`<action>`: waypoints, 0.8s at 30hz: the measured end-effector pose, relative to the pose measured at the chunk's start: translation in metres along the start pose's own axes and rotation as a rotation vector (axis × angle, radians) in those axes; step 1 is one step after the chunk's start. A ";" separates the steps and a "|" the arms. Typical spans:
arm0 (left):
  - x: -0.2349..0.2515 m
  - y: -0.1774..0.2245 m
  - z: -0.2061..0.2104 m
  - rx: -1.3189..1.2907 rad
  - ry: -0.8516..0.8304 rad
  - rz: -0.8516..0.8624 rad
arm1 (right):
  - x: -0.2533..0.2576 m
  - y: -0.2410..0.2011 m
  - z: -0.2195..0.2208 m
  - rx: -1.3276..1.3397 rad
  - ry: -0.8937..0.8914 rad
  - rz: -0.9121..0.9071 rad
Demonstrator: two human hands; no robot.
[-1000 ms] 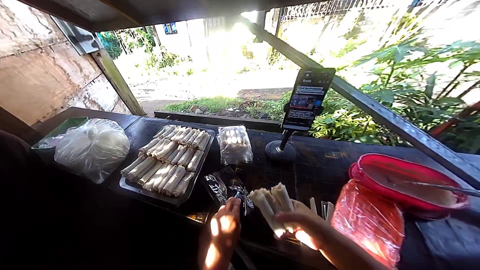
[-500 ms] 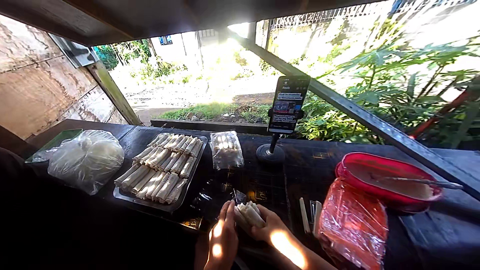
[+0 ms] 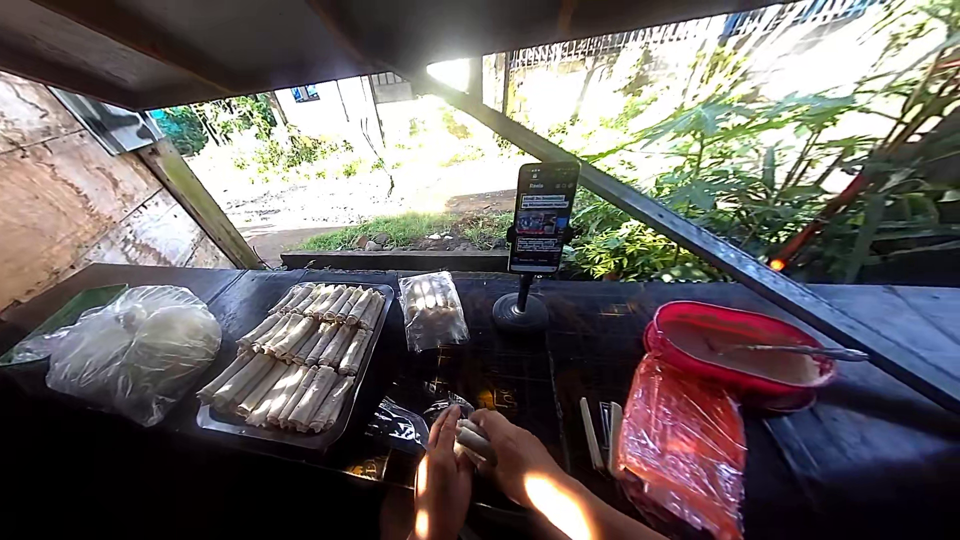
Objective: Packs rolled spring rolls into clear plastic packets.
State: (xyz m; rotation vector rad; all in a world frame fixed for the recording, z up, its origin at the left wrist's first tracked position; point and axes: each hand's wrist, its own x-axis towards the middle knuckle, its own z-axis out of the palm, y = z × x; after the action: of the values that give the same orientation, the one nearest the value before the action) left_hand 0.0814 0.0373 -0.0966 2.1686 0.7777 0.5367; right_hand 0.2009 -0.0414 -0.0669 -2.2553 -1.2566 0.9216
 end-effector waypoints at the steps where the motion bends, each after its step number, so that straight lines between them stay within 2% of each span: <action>1: 0.000 -0.002 0.000 -0.001 0.007 -0.002 | 0.000 -0.002 0.002 -0.050 -0.005 0.015; 6: -0.011 -0.005 -0.001 0.097 0.104 0.016 | -0.001 -0.003 0.013 -0.185 0.048 0.047; 10: -0.018 -0.009 0.013 0.376 0.282 0.237 | -0.001 -0.012 0.010 -0.243 -0.013 0.074; 13: -0.018 -0.003 0.020 0.562 0.343 0.325 | 0.000 -0.020 0.007 -0.279 -0.081 0.126; 16: -0.017 0.007 0.023 0.547 0.299 0.261 | 0.000 -0.021 0.009 -0.350 -0.010 0.097; 19: -0.012 0.018 0.010 0.394 0.086 0.063 | -0.004 -0.008 0.026 -0.388 0.265 -0.096; 20: -0.009 0.021 0.006 0.371 0.027 0.030 | -0.002 -0.002 0.032 -0.397 0.377 -0.165; 21: -0.007 0.023 0.004 0.376 0.007 0.035 | -0.001 0.000 0.034 -0.389 0.415 -0.189; 24: -0.008 0.021 0.012 0.428 0.124 0.176 | 0.002 -0.009 0.019 -0.318 0.279 -0.057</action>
State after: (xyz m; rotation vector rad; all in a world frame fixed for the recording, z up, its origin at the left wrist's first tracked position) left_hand 0.0907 0.0144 -0.0890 2.6368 0.8313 0.6445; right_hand 0.1830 -0.0346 -0.0757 -2.4648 -1.4061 0.3872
